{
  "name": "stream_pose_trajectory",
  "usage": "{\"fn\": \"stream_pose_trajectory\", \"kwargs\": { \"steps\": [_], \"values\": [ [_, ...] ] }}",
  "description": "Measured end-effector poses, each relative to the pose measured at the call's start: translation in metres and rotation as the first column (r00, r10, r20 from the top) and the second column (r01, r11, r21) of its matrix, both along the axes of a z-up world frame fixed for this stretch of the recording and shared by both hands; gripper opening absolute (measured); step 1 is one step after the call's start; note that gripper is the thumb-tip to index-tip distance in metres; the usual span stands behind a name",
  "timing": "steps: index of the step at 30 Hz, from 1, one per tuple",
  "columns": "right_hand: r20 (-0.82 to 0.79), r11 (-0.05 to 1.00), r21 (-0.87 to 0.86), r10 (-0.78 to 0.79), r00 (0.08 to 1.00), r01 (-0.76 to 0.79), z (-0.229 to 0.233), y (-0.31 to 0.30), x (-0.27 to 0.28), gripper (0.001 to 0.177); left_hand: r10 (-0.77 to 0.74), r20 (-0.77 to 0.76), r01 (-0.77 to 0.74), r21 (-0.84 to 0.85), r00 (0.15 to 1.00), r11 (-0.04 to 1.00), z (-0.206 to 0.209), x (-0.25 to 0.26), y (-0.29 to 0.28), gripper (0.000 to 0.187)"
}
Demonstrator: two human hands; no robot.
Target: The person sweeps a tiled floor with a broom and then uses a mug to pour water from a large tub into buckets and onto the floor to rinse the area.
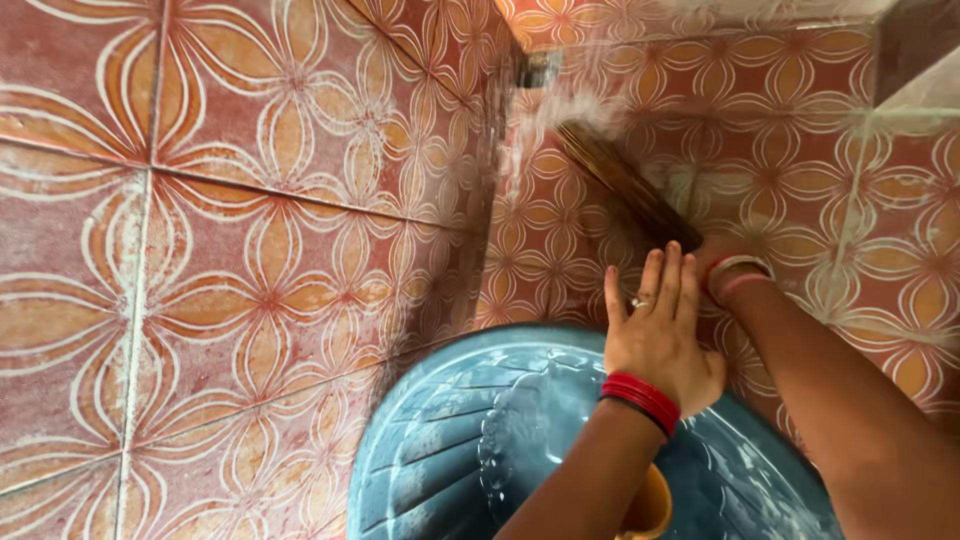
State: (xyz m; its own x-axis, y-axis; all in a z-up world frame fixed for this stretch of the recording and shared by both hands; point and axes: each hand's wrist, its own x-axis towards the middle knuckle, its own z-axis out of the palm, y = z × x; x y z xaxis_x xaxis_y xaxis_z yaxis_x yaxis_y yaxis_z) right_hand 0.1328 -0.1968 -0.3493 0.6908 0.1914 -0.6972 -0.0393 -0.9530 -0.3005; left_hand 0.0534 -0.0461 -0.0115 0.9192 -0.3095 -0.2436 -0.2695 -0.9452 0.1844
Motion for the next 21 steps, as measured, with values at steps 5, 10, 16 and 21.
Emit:
{"fn": "stream_pose_trajectory", "kwargs": {
  "steps": [5,10,16,21],
  "values": [
    [0.383,0.934,0.113,0.274,0.882,-0.339,0.005,0.001,-0.037,0.081,0.025,-0.006,-0.025,-0.04,1.0,0.999,0.004,0.007,-0.001,0.106],
    [-0.024,0.997,-0.049,0.052,0.998,-0.053,0.003,-0.019,-0.004,0.068,0.063,-0.042,-0.066,-0.095,0.997,0.993,-0.001,-0.008,-0.007,0.104],
    [0.14,0.957,0.113,0.25,0.958,-0.267,0.023,-0.003,-0.035,0.06,0.035,-0.056,-0.037,-0.029,0.998,0.999,0.003,-0.003,-0.009,0.107],
    [0.01,0.997,0.021,0.081,0.997,-0.081,0.057,-0.008,-0.013,0.054,0.027,-0.03,-0.027,-0.018,0.999,0.999,0.003,0.004,0.0,0.104]
  ]
}}
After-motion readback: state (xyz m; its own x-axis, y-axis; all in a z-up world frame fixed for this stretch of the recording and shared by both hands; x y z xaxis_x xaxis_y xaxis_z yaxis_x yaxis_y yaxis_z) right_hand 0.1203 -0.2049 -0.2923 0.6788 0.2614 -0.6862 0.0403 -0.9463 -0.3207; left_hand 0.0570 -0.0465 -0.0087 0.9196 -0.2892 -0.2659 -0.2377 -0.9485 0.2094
